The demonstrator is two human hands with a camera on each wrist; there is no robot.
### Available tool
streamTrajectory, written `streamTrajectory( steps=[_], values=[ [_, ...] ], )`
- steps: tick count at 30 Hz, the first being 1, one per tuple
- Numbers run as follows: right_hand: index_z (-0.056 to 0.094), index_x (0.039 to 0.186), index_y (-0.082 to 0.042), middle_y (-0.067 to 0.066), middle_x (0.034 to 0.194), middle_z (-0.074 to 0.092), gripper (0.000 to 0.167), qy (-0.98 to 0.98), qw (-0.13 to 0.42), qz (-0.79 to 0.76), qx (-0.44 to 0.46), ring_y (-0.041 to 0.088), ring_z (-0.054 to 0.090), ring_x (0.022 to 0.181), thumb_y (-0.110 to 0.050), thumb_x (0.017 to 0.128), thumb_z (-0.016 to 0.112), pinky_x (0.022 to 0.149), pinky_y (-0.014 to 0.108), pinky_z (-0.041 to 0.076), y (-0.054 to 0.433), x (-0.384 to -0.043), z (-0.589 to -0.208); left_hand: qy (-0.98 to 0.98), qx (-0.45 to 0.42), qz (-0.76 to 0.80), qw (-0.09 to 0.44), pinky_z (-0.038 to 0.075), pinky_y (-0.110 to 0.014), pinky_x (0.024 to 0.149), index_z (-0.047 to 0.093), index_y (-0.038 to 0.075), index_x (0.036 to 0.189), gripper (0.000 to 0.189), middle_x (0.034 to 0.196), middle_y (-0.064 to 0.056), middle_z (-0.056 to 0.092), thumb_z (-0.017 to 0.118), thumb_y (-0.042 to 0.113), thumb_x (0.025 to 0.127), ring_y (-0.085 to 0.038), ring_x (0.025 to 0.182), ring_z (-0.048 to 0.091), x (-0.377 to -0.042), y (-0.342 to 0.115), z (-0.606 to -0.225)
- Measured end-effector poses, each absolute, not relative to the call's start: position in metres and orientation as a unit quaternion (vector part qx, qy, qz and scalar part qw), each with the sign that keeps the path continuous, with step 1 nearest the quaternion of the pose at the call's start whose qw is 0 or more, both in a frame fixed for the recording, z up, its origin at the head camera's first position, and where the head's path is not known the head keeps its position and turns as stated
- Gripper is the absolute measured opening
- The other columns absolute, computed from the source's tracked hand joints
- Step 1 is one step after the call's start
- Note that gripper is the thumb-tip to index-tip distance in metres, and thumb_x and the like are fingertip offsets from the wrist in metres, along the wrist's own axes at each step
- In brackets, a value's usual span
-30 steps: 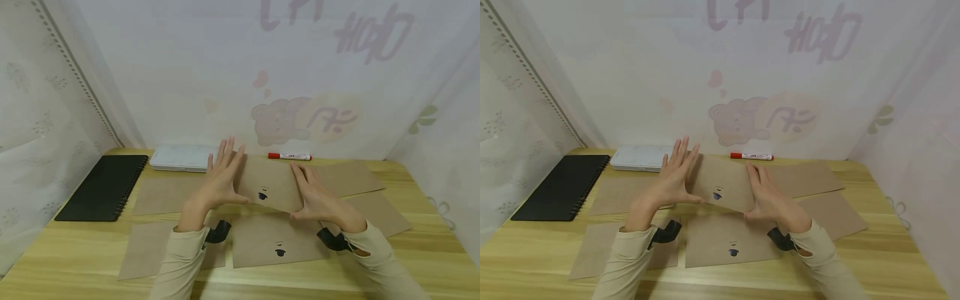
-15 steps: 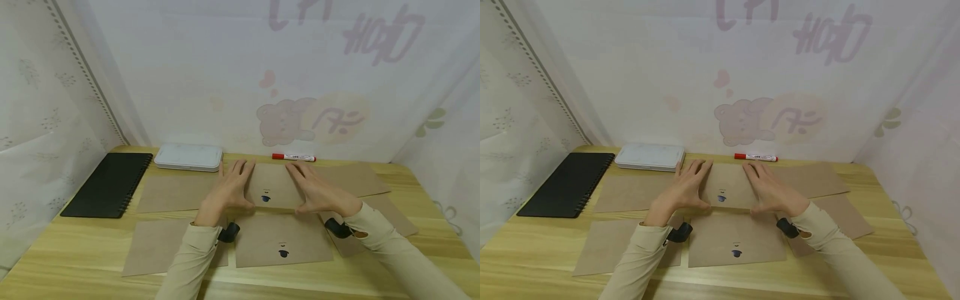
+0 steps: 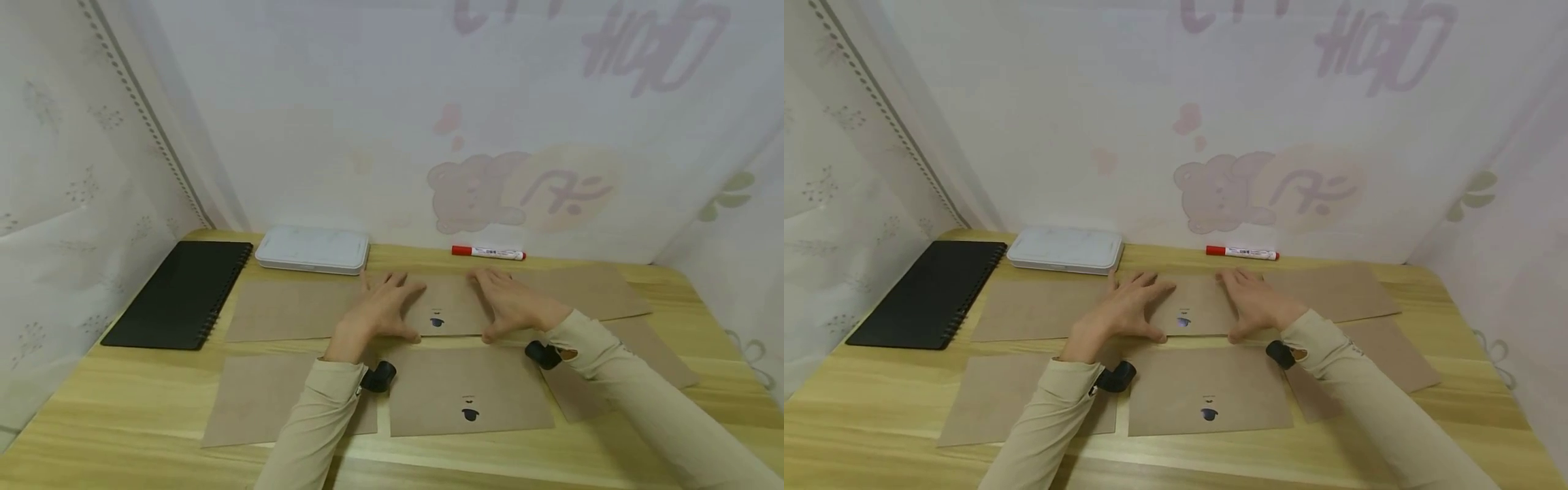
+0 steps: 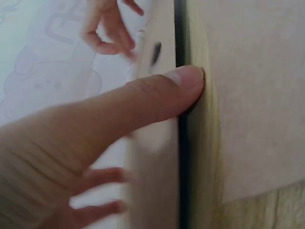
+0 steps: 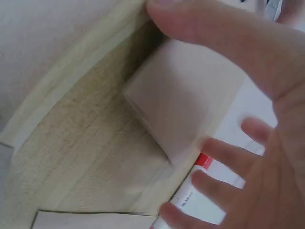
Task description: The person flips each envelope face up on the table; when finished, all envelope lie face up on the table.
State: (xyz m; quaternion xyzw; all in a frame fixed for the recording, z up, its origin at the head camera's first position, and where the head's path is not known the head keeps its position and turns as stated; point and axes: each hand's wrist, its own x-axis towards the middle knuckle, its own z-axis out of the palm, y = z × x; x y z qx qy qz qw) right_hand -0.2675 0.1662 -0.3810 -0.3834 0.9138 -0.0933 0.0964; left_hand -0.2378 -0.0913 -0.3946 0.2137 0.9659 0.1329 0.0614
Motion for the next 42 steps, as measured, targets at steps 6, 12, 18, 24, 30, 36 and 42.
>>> streamTrajectory(
  steps=[6, 12, 18, 24, 30, 36, 42],
  values=[
    [0.056, 0.107, -0.006, 0.016, 0.121, 0.051, 0.056, 0.909, 0.113, -0.076, -0.393, 0.041, 0.039, 0.119, -0.027, 0.063, 0.081, 0.100, 0.056, 0.029, 0.174, -0.267, -0.385, 0.962, 0.216, 0.141, 0.091, 0.001, -0.070, 0.099, 0.054, 0.025, 0.132, 0.068, 0.144, -0.008, 0.037, 0.077, 0.045, 0.071, -0.036, 0.132, 0.029, -0.237, -0.088, -0.398],
    [0.058, 0.111, -0.008, 0.016, 0.128, 0.048, 0.053, 0.920, 0.109, -0.077, -0.369, 0.051, 0.018, 0.130, -0.029, 0.067, 0.077, 0.096, 0.071, 0.018, 0.177, -0.262, -0.385, 0.959, 0.221, 0.149, 0.097, -0.004, -0.070, 0.098, 0.054, 0.024, 0.132, 0.066, 0.145, -0.010, 0.035, 0.076, 0.044, 0.073, -0.033, 0.136, 0.021, -0.242, -0.088, -0.402],
    [0.058, 0.116, -0.003, 0.023, 0.137, 0.041, 0.046, 0.923, 0.073, -0.135, -0.354, 0.046, 0.014, 0.134, -0.032, 0.082, 0.068, 0.102, 0.064, 0.018, 0.171, -0.263, -0.383, 0.950, 0.235, 0.191, 0.077, -0.007, -0.069, 0.098, 0.056, 0.020, 0.131, 0.057, 0.148, -0.012, 0.029, 0.066, 0.047, 0.082, -0.031, 0.140, 0.006, -0.249, -0.106, -0.397],
    [0.053, 0.125, -0.002, 0.020, 0.142, 0.035, 0.044, 0.920, 0.017, -0.254, -0.297, 0.041, 0.026, 0.131, -0.028, 0.091, 0.061, 0.098, 0.059, 0.030, 0.201, -0.223, -0.354, 0.918, 0.245, 0.308, -0.054, 0.001, -0.067, 0.101, 0.059, 0.012, 0.126, 0.043, 0.145, -0.011, 0.036, 0.060, 0.036, 0.090, -0.027, 0.140, 0.009, -0.240, -0.138, -0.357],
    [0.052, 0.127, -0.005, 0.019, 0.129, 0.049, 0.047, 0.941, -0.049, -0.232, -0.243, 0.041, 0.044, 0.117, -0.023, 0.086, 0.067, 0.082, 0.058, 0.040, 0.256, -0.171, -0.325, 0.872, 0.310, 0.358, -0.121, 0.028, -0.043, 0.106, 0.058, 0.004, 0.125, 0.041, 0.131, -0.011, 0.053, 0.062, 0.025, 0.090, -0.027, 0.129, 0.038, -0.227, -0.120, -0.328],
    [0.051, 0.127, 0.001, 0.024, 0.124, 0.052, 0.053, 0.962, -0.027, -0.196, -0.188, 0.045, 0.050, 0.108, -0.025, 0.085, 0.069, 0.077, 0.059, 0.043, 0.281, -0.147, -0.320, 0.890, 0.281, 0.357, 0.031, 0.032, -0.037, 0.103, 0.042, 0.015, 0.140, 0.075, 0.139, 0.002, 0.044, 0.063, 0.056, 0.080, -0.016, 0.127, 0.039, -0.215, -0.026, -0.341],
    [0.047, 0.130, 0.004, 0.026, 0.128, 0.049, 0.059, 0.967, 0.021, -0.209, -0.146, 0.047, 0.046, 0.112, -0.033, 0.088, 0.064, 0.076, 0.061, 0.043, 0.280, -0.145, -0.322, 0.951, 0.208, 0.193, 0.125, 0.028, -0.054, 0.102, 0.054, 0.018, 0.126, 0.082, 0.122, 0.002, 0.056, 0.075, 0.064, 0.061, -0.019, 0.115, 0.050, -0.204, 0.055, -0.369]
  ],
)
